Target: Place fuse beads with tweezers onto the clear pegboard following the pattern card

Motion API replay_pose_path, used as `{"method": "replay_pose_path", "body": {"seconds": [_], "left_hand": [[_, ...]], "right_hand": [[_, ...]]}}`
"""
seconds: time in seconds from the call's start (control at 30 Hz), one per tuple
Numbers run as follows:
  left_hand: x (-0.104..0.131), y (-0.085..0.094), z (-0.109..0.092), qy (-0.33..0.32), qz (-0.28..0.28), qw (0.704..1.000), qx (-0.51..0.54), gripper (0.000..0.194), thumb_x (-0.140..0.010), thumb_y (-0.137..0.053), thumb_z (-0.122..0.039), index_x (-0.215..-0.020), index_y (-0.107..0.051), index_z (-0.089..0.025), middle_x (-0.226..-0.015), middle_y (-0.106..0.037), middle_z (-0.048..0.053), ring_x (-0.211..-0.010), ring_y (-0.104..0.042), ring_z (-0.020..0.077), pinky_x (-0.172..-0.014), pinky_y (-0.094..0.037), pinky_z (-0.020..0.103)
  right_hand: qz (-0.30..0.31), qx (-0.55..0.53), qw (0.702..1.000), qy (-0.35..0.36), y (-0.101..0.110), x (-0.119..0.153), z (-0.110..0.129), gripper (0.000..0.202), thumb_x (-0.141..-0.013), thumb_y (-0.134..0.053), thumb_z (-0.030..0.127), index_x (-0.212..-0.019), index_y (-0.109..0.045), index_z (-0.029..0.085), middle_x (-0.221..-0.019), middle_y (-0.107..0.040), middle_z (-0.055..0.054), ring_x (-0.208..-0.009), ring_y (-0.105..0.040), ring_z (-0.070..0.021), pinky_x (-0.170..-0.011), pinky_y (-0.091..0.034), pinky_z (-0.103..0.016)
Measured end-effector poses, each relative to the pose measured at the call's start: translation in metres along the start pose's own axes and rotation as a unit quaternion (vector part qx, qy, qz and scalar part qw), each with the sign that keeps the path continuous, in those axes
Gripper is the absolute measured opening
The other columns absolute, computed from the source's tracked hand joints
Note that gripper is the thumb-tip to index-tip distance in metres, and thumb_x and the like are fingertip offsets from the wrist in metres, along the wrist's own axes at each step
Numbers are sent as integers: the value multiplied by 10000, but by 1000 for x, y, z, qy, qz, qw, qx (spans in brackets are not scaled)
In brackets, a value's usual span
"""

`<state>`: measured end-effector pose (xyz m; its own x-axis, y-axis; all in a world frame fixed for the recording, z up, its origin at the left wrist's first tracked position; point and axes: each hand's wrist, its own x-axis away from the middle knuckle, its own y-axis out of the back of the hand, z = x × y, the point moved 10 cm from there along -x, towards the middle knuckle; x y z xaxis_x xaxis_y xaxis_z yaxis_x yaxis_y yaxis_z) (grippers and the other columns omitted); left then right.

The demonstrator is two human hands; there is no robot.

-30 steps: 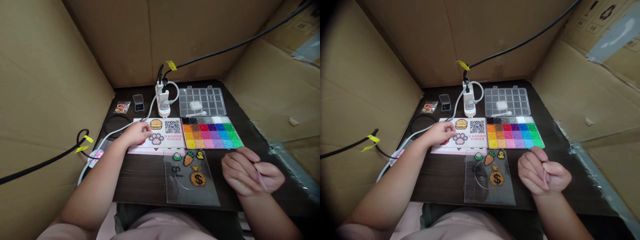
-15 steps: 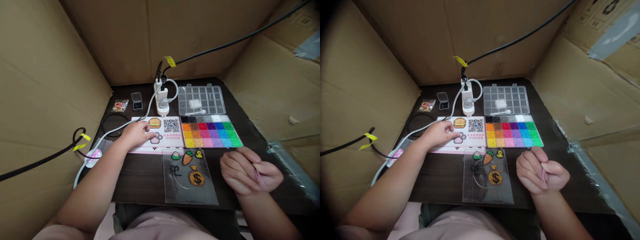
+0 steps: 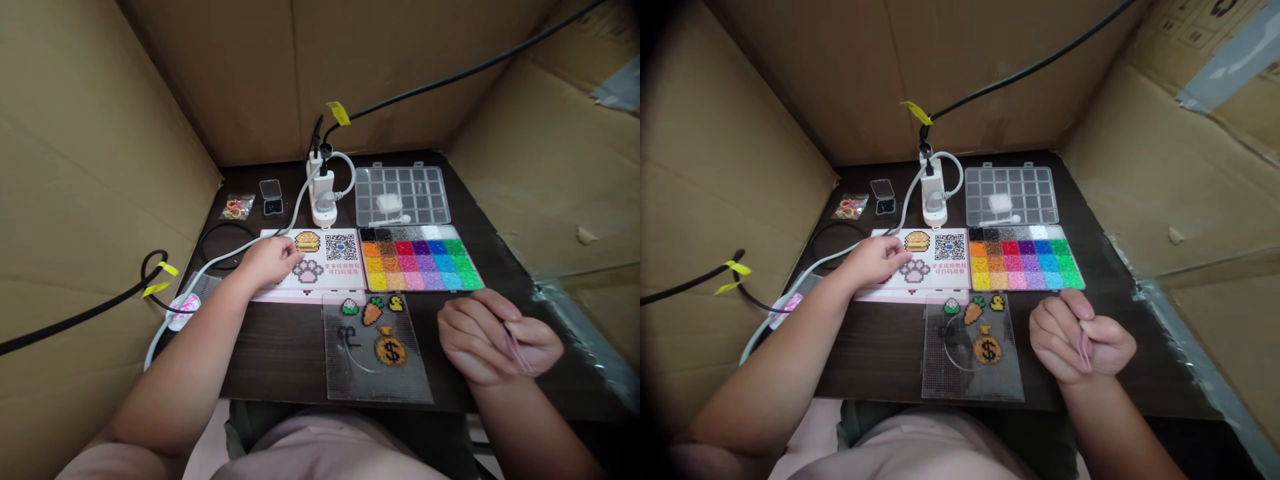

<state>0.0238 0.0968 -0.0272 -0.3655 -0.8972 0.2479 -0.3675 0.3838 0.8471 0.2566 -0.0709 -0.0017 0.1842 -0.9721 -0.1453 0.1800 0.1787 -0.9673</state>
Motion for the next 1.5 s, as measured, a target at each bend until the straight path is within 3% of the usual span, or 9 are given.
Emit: {"method": "replay_pose_path", "body": {"seconds": [0.13,0.3,0.53,0.67,0.83,1.17,1.33,1.5], "left_hand": [[-1,0,-1,-6,-2,1000,-9,279,-820,-566,-464,-715,-601,-208,-650,-597,12,-597,-477,143,-572,-287,296],[-1,1,-3,-13,-10,1000,-19,306,-812,-565,-420,-603,-487,-211,-586,-548,5,-562,-429,135,-567,-265,309],[-1,2,-2,-21,-17,999,-40,375,-812,-557,-353,-538,-338,-220,-526,-431,-8,-520,-334,132,-549,-223,330],[-2,4,-5,-30,-22,999,-40,430,-821,-562,-411,-519,-323,-219,-529,-416,-8,-515,-324,129,-546,-214,329],[-1,3,-5,-24,-16,999,-26,470,-850,-524,-497,-523,-328,-222,-517,-395,-15,-512,-316,129,-548,-207,328],[-4,1,8,-17,-23,997,68,458,-886,-440,-504,-543,-320,-225,-521,-333,-25,-516,-316,128,-541,-218,323],[-4,3,7,-16,-29,996,78,477,-914,-368,-523,-551,-284,-224,-527,-312,-25,-523,-299,131,-555,-216,325],[-2,3,0,-35,-22,998,39,478,-916,-380,-498,-536,-288,-224,-523,-334,-14,-523,-313,137,-559,-216,331]], "right_hand": [[-11,15,1000,6,1,-1,3,133,-764,-550,94,-824,-654,149,-506,-443,82,-353,-338,7,-381,-386,-40],[-26,27,999,17,4,-1,6,123,-743,-560,84,-790,-648,157,-477,-347,98,-338,-316,7,-323,-288,-18],[-44,50,998,22,7,-1,8,122,-725,-577,86,-784,-656,158,-473,-418,84,-338,-314,5,-316,-277,-13],[-52,62,996,29,8,0,10,117,-722,-590,92,-786,-671,147,-478,-500,64,-333,-305,6,-337,-321,-14],[-60,51,996,32,12,-1,10,83,-716,-610,97,-754,-639,165,-462,-427,84,-334,-299,8,-323,-285,-10],[-92,45,994,46,18,1,12,86,-683,-639,93,-689,-600,169,-426,-363,100,-302,-248,19,-296,-254,2],[-84,49,994,43,17,1,11,73,-696,-634,108,-709,-608,175,-437,-436,85,-314,-286,14,-331,-312,5],[-79,40,995,40,16,1,10,76,-706,-610,107,-714,-590,180,-439,-350,100,-319,-256,13,-313,-256,10]]}}
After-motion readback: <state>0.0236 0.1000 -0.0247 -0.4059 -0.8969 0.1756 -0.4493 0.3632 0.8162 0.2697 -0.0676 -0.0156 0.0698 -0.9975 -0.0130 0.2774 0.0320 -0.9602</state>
